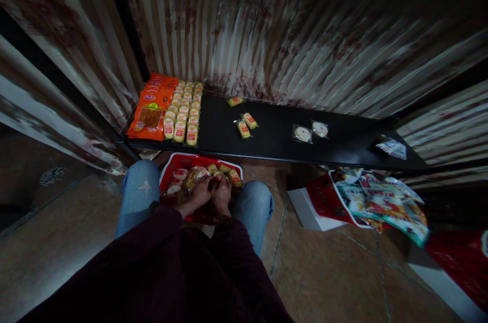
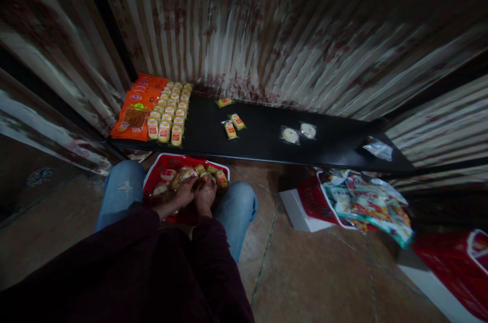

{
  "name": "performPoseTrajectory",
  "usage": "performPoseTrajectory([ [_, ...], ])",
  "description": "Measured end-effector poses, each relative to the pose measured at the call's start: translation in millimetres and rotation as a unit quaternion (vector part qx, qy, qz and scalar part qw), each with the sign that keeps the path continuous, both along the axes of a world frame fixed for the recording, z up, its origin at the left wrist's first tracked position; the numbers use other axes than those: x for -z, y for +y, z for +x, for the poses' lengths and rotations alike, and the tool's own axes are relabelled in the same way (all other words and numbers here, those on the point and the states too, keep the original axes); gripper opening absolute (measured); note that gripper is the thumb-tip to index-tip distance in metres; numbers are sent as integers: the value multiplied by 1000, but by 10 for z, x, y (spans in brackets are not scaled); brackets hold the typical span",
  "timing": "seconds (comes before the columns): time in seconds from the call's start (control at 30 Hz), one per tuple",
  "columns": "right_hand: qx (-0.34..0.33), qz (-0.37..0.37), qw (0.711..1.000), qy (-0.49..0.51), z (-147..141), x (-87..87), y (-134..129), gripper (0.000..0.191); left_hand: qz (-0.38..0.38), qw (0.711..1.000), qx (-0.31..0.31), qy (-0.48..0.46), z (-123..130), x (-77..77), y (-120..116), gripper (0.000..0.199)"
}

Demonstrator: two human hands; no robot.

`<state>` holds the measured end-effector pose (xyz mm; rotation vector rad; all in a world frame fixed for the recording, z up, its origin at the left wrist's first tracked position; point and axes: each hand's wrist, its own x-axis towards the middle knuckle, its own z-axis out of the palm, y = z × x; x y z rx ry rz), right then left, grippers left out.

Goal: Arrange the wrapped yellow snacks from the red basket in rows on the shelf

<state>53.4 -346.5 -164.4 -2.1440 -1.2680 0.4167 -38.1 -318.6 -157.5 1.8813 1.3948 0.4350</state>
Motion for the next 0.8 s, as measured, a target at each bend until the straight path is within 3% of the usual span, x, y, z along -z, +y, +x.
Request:
performPoseTrajectory([
  [0.2,-31,16,999,9,5,25,11,44,-49,998,-4,-39,-45,70,37,63],
  [0.37,-32,43,998,19,-11,54,9,42,-62,992,-41,-98,-56,125,14,61],
  [0.63,-34,45,997,58,-25,-18,15,44,-131,971,-110,-168,-21,-12,3,50],
  [0.8,-39,78,991,105,-39,-38,19,46,-115,972,-98,-181,-33,-56,18,51],
])
